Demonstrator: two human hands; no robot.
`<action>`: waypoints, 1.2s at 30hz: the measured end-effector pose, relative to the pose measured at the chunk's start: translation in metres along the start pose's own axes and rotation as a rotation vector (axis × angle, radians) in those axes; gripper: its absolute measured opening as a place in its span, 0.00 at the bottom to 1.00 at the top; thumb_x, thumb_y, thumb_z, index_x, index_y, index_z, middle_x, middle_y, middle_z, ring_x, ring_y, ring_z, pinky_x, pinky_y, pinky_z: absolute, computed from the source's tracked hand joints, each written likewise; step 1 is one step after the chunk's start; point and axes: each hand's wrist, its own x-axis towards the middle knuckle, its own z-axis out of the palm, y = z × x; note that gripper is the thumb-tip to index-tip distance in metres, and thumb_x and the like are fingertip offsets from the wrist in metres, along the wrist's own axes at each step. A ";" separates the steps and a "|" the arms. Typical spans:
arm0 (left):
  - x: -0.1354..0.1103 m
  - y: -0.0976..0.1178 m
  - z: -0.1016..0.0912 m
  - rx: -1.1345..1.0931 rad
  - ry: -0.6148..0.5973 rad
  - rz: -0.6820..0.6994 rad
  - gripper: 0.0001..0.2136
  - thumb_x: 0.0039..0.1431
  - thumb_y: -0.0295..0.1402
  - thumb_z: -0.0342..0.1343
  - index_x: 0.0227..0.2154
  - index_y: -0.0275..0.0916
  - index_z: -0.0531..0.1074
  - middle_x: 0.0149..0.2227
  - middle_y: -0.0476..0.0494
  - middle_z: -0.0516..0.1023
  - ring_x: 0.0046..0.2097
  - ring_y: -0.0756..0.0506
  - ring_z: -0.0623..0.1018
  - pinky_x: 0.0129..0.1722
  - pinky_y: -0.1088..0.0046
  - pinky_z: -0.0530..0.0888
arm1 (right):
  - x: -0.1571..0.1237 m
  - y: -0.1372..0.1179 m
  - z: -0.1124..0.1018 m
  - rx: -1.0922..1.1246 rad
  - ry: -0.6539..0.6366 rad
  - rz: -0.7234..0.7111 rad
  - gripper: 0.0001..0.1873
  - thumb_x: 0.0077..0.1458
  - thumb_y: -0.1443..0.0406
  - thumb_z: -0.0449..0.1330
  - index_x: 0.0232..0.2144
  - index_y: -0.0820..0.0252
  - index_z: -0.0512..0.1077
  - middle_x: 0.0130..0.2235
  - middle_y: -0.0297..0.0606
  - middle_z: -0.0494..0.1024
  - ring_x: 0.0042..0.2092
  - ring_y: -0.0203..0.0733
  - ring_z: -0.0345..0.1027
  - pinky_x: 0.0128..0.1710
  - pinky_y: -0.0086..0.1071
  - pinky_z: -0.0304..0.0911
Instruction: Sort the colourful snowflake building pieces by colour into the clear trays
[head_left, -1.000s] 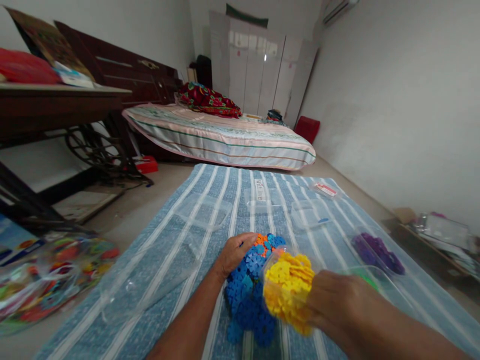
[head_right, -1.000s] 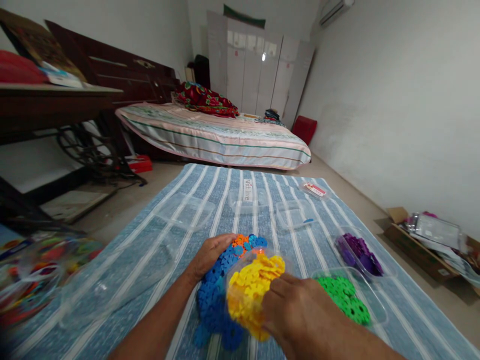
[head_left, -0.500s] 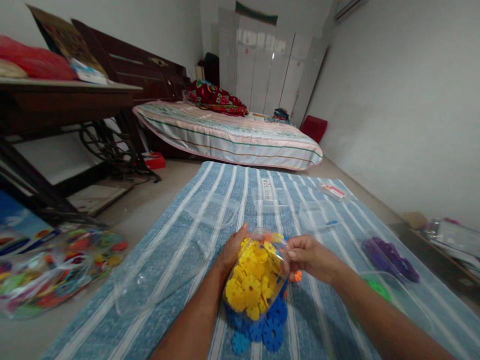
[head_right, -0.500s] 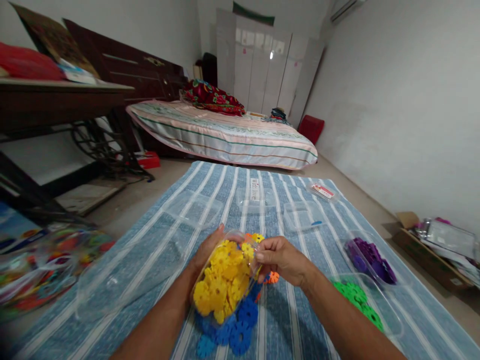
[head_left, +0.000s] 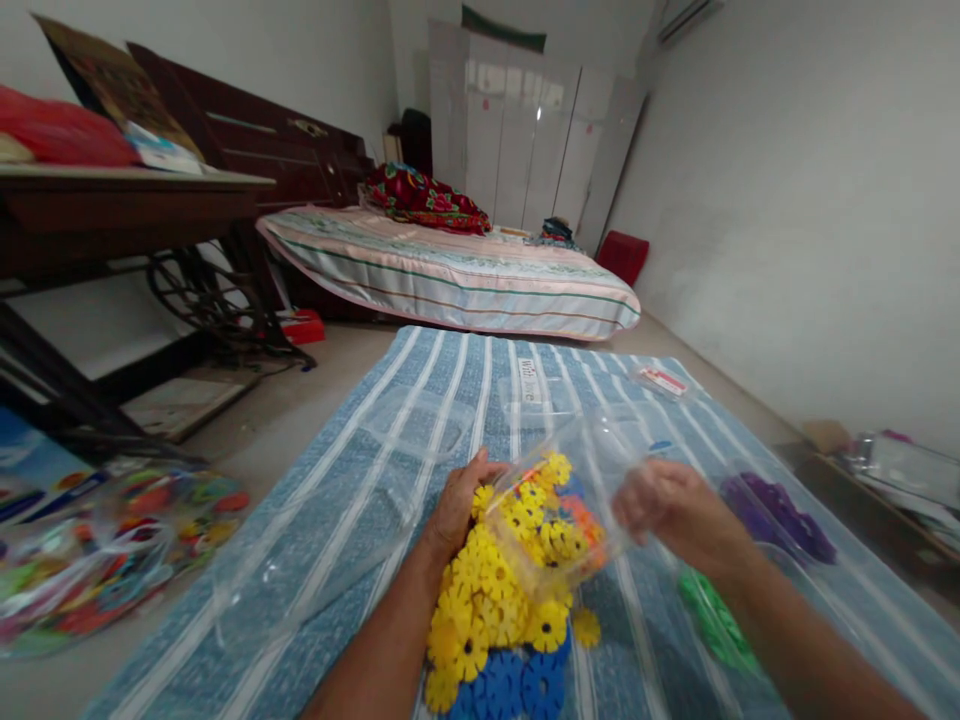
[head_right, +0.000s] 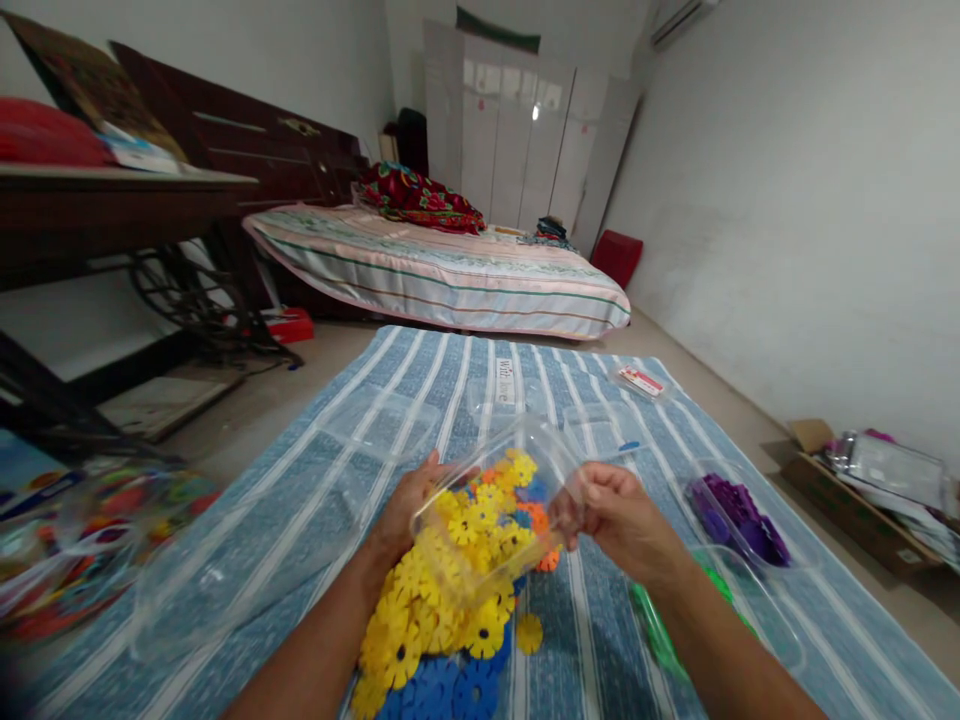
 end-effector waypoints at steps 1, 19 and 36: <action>0.000 0.000 -0.001 -0.026 0.011 -0.008 0.33 0.52 0.58 0.46 0.37 0.30 0.78 0.32 0.37 0.82 0.35 0.40 0.80 0.39 0.63 0.73 | -0.008 -0.016 -0.007 -0.176 0.033 -0.036 0.20 0.48 0.50 0.62 0.19 0.59 0.67 0.23 0.34 0.72 0.25 0.36 0.65 0.24 0.29 0.62; 0.001 0.000 0.000 -0.021 0.037 -0.032 0.17 0.51 0.46 0.57 0.34 0.35 0.78 0.33 0.44 0.82 0.33 0.45 0.78 0.36 0.70 0.73 | 0.026 -0.007 -0.047 -1.982 0.079 0.447 0.19 0.58 0.55 0.53 0.40 0.63 0.74 0.43 0.50 0.76 0.46 0.52 0.71 0.40 0.38 0.63; -0.001 0.002 0.002 0.002 0.061 0.003 0.18 0.50 0.47 0.57 0.32 0.35 0.77 0.31 0.43 0.82 0.34 0.42 0.79 0.38 0.66 0.74 | 0.012 -0.008 0.034 -1.266 -0.002 -0.232 0.13 0.60 0.62 0.52 0.28 0.60 0.73 0.32 0.39 0.76 0.35 0.38 0.68 0.36 0.31 0.63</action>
